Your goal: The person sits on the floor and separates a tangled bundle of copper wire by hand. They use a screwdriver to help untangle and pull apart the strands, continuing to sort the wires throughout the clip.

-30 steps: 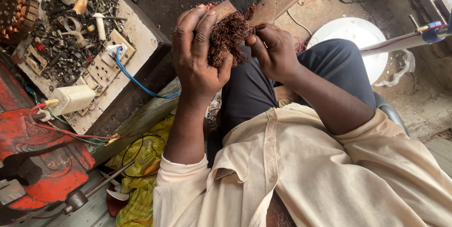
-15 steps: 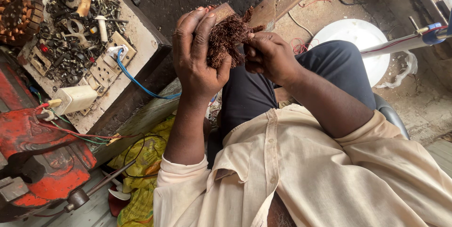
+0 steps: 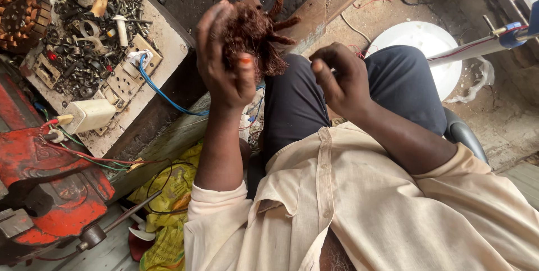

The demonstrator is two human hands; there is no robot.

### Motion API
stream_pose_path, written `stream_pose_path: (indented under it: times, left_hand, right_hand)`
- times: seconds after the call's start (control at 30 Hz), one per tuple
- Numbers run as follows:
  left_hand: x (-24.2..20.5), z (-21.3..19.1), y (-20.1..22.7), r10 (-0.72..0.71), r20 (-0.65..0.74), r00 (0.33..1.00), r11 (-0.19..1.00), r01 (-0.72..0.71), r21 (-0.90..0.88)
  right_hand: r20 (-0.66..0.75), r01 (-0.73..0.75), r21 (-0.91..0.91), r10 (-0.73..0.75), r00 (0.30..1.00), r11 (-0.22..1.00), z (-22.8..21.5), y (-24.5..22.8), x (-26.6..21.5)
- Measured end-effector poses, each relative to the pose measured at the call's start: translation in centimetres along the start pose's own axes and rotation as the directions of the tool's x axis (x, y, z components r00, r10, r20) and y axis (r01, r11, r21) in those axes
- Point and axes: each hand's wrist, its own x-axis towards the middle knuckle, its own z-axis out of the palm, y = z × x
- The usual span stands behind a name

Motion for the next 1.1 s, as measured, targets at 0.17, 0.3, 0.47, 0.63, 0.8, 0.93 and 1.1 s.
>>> stream_pose_path:
  times: [0.17, 0.3, 0.47, 0.63, 0.8, 0.93, 1.1]
  left_hand:
    - [0.5, 0.1, 0.3, 0.011, 0.05, 0.999, 0.996, -0.015, 0.092]
    - [1.0, 0.0, 0.7, 0.047, 0.086, 0.995, 0.99, -0.058, 0.132]
    - [1.2, -0.6, 1.1, 0.009, 0.079, 0.997, 0.999, -0.013, 0.05]
    - [1.1, -0.5, 1.0, 0.024, 0.051, 0.998, 0.998, -0.027, 0.049]
    - [1.4, -0.6, 1.4, 0.057, 0.055, 0.997, 0.993, -0.062, 0.103]
    - [2.0, -0.6, 1.8, 0.069, 0.039, 0.997, 0.99, -0.073, 0.121]
    - [2.1, -0.8, 1.6, -0.015, 0.014, 1.0, 0.999, 0.014, 0.04]
  right_hand:
    - [0.062, 0.348, -0.265, -0.344, 0.937, 0.899, -1.2, -2.3, 0.9]
    - [0.174, 0.576, -0.47, -0.57, 0.803, 0.669, -2.2, -3.6, 2.5]
    - [0.471, 0.706, -0.517, -0.529, 0.706, 0.484, -2.2, -4.5, 4.7]
    - [0.589, 0.717, -0.5, -0.416, 0.692, 0.485, -0.4, -4.4, 6.4]
    - [0.58, 0.694, -0.531, -0.389, 0.716, 0.486, 1.2, -3.7, 7.3]
    - [0.656, 0.671, -0.574, -0.227, 0.72, 0.469, 1.1, -4.3, 7.8]
    - [0.615, 0.758, -0.463, -0.45, 0.648, 0.459, 0.4, -6.2, 8.0]
